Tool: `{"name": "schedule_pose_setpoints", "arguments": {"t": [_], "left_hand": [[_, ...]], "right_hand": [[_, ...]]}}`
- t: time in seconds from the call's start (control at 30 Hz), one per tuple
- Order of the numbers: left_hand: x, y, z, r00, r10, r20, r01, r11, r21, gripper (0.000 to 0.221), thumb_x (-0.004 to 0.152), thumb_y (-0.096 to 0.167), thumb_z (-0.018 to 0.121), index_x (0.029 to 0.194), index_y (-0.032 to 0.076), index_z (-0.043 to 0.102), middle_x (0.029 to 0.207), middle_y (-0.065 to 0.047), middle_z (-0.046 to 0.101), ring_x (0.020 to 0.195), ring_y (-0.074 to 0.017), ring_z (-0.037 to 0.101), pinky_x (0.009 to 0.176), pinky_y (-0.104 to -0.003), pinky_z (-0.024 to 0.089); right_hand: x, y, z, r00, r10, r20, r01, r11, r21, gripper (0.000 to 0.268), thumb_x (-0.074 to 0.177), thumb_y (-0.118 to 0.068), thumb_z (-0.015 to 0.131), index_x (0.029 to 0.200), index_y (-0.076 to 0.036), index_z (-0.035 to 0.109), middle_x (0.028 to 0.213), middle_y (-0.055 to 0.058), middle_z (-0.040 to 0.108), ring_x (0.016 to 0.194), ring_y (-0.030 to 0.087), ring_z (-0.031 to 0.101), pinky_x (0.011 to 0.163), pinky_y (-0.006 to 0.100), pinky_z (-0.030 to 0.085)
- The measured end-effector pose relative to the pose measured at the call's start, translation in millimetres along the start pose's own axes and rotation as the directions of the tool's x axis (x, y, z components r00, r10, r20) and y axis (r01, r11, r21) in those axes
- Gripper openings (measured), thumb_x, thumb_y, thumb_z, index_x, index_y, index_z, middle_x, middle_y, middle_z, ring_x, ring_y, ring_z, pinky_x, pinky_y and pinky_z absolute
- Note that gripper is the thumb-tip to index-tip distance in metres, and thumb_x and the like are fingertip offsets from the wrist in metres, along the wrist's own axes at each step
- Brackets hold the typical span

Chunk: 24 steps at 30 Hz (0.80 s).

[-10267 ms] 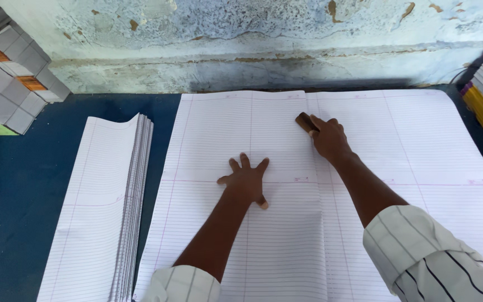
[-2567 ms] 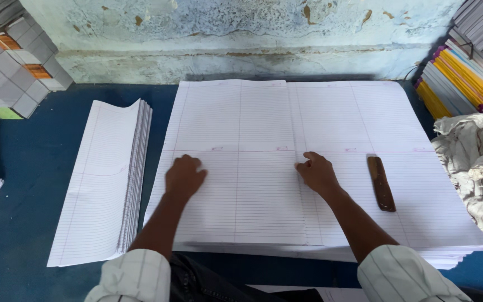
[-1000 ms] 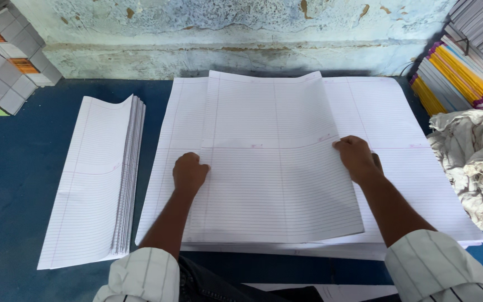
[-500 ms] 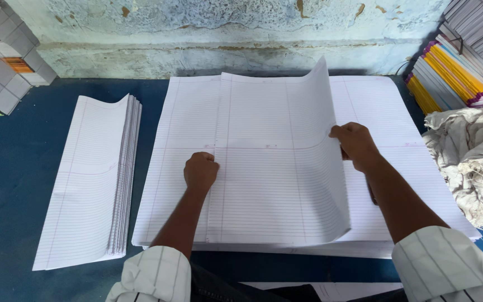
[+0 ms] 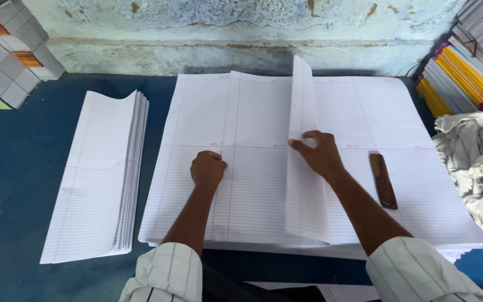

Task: The person folds large sheets of lined paper in half, smooths the crease with a wooden tool, and stacks the folded sheets to the left. The person repeats this process for multiple sheets.

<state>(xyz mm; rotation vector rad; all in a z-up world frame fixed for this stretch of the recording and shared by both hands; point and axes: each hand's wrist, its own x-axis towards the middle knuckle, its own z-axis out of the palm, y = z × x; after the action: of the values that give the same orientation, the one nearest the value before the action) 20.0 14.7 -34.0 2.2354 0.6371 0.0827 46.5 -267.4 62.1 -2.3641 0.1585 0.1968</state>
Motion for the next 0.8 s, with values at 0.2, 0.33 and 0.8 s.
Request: {"name": "schedule_pose_setpoints", "arguments": {"t": [0.2,0.33,0.8], "left_hand": [[0.4,3.8,-1.0,0.999,-0.051,-0.003,0.051,0.998,-0.023,0.026,0.075,0.015,0.088,0.098,0.008,0.077,0.092,-0.007,0.079,0.084,-0.0199,0.075,0.077,-0.035,0.060],[-1.7,6.6,-3.5,0.998,-0.062,0.000,0.062,0.998,-0.027,0.026,0.075,0.013,0.088,0.097,0.008,0.076,0.092,-0.007,0.078,0.084,-0.0199,0.075,0.077,-0.035,0.060],[-3.0,9.2,-12.4,0.997,-0.072,0.027,0.074,0.994,-0.084,0.020,0.074,0.013,0.088,0.089,0.007,0.077,0.088,-0.007,0.079,0.082,-0.0187,0.075,0.077,-0.034,0.060]], "right_hand": [[-1.7,11.7,19.7,0.983,-0.185,-0.013,0.179,0.964,-0.196,0.030,0.096,-0.021,0.063,0.124,-0.014,0.069,0.151,0.009,0.045,0.145,0.032,0.038,0.116,0.054,0.037],[-0.8,19.8,24.5,0.964,-0.256,-0.067,0.250,0.964,-0.089,0.042,0.092,-0.007,0.058,0.133,-0.011,0.062,0.150,0.009,0.047,0.138,0.030,0.047,0.110,0.046,0.047],[11.0,42.6,39.6,0.982,-0.182,0.052,0.188,0.975,-0.120,0.081,0.095,-0.052,0.057,0.160,-0.012,0.028,0.164,0.019,0.032,0.152,0.036,0.028,0.120,0.053,0.032]]}}
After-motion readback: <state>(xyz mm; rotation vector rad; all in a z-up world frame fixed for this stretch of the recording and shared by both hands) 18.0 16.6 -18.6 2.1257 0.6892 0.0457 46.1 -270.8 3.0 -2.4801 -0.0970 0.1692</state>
